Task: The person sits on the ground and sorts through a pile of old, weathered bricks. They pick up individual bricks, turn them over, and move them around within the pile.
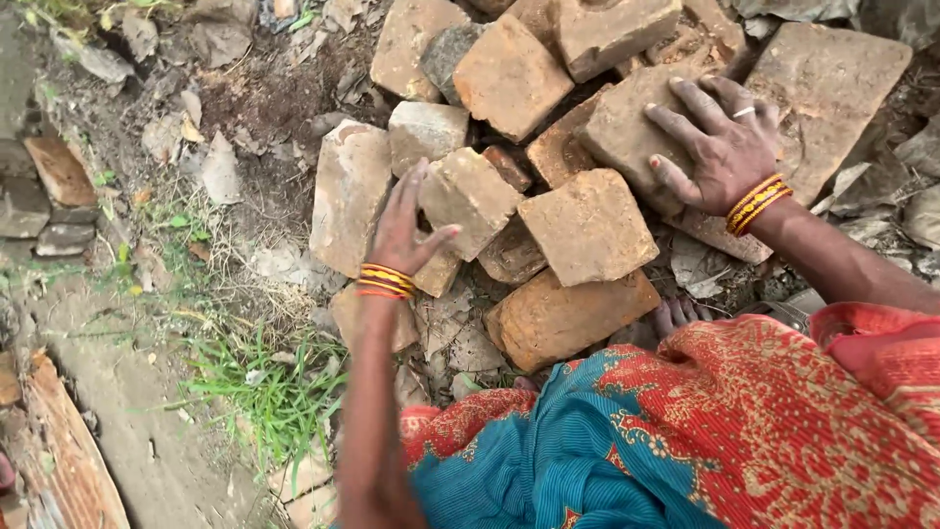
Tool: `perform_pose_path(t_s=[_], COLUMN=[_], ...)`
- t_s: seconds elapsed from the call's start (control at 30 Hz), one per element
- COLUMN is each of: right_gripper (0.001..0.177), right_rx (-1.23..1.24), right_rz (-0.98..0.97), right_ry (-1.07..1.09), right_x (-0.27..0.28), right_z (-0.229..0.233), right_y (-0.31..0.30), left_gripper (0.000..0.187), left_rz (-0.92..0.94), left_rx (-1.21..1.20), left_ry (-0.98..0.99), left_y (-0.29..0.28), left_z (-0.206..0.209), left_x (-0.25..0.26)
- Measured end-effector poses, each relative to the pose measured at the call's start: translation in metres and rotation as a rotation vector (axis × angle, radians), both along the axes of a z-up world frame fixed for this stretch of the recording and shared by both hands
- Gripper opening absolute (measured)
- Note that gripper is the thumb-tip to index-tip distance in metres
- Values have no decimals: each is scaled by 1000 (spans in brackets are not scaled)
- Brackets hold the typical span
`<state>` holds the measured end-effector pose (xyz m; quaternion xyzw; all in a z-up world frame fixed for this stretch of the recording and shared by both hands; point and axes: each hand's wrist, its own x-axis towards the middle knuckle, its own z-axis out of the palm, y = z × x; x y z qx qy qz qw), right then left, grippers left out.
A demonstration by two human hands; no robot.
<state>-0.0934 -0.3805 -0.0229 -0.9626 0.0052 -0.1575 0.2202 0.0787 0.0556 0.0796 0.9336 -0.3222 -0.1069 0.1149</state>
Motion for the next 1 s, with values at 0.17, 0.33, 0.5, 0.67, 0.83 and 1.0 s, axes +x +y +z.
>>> perform_pose_path(t_s=[0.17, 0.33, 0.5, 0.67, 0.83, 1.0], right_gripper=[61, 59, 58, 55, 51, 50], right_rx=[-9, -14, -41, -38, -108, -141], right_rz=[7, 11, 5, -3, 6, -20], right_ry=[11, 16, 1, 45, 8, -17], right_x=[-1, -2, -2, -4, -12, -15], right_z=[0, 4, 23, 13, -19, -28], right_y=[-1, 1, 2, 2, -9, -12], left_gripper=[121, 131, 141, 152, 151, 142], left_rz=[22, -28, 155, 289, 339, 294], left_rx=[529, 747, 521, 637, 696, 633], left_ry=[138, 132, 171, 341, 375, 308], left_y=[12, 68, 80, 44, 39, 51], left_z=[77, 61, -13, -31, -72, -71], left_x=[-34, -47, -41, -24, -19, -20])
